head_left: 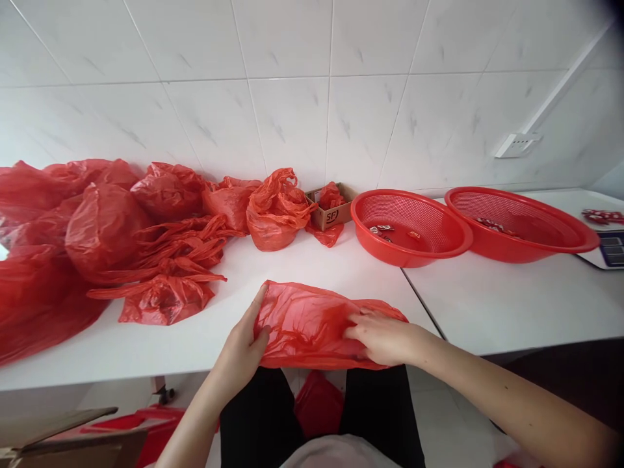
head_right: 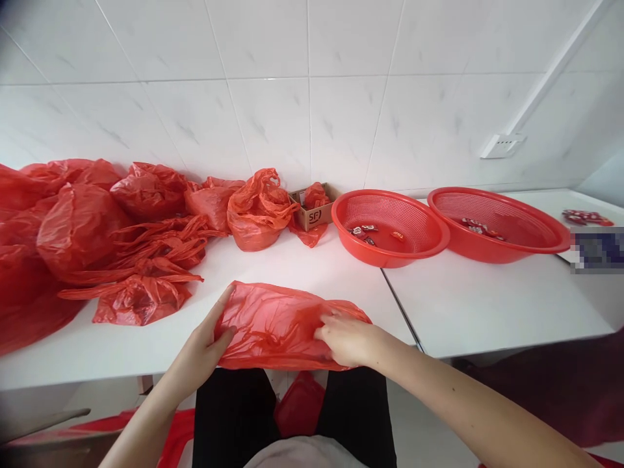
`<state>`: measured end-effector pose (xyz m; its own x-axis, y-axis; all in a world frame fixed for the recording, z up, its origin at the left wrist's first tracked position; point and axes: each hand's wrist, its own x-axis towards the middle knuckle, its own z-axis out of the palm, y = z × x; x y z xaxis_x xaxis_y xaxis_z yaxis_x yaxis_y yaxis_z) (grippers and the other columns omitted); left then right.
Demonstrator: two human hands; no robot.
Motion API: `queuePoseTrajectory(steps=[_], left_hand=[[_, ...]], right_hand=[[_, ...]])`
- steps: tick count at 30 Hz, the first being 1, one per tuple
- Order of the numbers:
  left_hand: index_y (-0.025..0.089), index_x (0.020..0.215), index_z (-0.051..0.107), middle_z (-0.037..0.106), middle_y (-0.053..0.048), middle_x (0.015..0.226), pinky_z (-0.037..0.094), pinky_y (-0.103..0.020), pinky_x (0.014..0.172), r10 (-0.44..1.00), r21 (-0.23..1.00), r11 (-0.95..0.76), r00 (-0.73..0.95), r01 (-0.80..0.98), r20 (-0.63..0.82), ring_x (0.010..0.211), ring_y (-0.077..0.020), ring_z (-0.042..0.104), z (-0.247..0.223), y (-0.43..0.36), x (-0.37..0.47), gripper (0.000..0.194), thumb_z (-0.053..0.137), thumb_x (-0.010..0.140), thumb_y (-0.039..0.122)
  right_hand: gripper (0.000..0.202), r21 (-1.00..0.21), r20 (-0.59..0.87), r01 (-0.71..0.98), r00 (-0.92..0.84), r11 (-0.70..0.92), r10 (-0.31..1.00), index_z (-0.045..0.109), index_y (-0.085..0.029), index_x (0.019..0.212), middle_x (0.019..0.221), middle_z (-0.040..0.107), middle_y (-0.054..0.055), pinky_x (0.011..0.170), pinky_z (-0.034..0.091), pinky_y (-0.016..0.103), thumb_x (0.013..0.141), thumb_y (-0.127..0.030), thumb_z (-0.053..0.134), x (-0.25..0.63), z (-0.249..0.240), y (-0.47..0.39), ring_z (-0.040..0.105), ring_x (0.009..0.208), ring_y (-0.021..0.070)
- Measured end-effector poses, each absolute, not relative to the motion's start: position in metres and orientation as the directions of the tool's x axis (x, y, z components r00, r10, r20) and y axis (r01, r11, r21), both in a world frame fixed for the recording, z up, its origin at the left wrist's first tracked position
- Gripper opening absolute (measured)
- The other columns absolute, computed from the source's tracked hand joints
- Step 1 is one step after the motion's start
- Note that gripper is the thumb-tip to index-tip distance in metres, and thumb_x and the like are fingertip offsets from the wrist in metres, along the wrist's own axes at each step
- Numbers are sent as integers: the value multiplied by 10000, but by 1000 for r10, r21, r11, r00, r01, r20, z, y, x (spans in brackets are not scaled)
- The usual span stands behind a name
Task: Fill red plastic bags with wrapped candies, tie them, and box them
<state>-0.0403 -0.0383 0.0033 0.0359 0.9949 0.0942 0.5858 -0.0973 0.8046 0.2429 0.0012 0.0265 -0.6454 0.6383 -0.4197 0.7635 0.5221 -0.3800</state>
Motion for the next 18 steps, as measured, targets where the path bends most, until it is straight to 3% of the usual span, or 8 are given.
queuePoseTrajectory(steps=[2,4,7,10,12,14,16,18], left_hand=[[292,1518,257,316,-14,1570,162,-416,1191,998,875,-60,23,480,56,1456,-229,235,5,-43,-37,701,510,867,232],[312,1496,314,319,3,1567,114,-418,1199,999,911,-38,11,410,36,1464,-235,206,8,-47,-36,685,564,859,279],[341,1481,343,318,23,1567,82,-406,1202,1000,927,-5,8,374,2,1471,-225,183,13,-52,-37,668,594,862,365],[364,1478,339,320,34,1568,82,-404,1202,1000,926,4,4,377,-6,1472,-217,180,16,-56,-41,668,592,863,434],[367,1471,353,334,29,1562,87,-421,1201,1000,925,8,-6,380,-7,1469,-230,189,17,-59,-44,667,596,857,458],[377,1455,382,362,32,1549,90,-435,1200,1000,924,20,-2,382,-21,1465,-243,203,18,-62,-47,647,600,852,467],[394,1435,410,388,42,1534,92,-443,1200,999,922,32,13,385,-40,1461,-250,214,17,-62,-50,625,605,846,475],[398,1428,422,396,40,1530,111,-459,1197,998,921,45,23,386,-59,1456,-263,228,15,-61,-52,621,606,842,486]], right_hand=[[342,-468,-369,713,-694,522,618,690,-235,1162,1310,585,99,1045,399,449,850,-253,551,243,36,-2,512,1248,310],[352,-647,-215,563,-781,514,586,648,-277,1224,1333,583,49,1058,400,398,891,-316,539,247,56,-1,526,1242,248],[360,-768,64,410,-715,492,696,618,-285,1239,1283,620,25,1010,447,345,916,-410,518,266,88,19,579,1174,192],[408,-567,207,690,-409,450,889,559,-274,1288,1323,591,50,997,446,376,908,-419,517,302,94,58,569,1186,219],[501,-261,102,934,-225,244,969,503,-221,1347,1341,572,114,973,444,439,876,-384,558,327,82,79,549,1208,298],[516,-35,-36,994,-100,99,994,505,-158,1342,1270,612,174,901,463,485,865,-345,560,344,66,88,587,1139,363],[465,19,-99,996,-85,87,991,533,-167,1317,1201,654,166,863,470,478,883,-336,525,351,56,81,622,1078,365],[458,-33,-120,987,-162,159,980,535,-235,1322,1211,659,119,881,463,444,895,-399,510,349,55,66,619,1095,336]])
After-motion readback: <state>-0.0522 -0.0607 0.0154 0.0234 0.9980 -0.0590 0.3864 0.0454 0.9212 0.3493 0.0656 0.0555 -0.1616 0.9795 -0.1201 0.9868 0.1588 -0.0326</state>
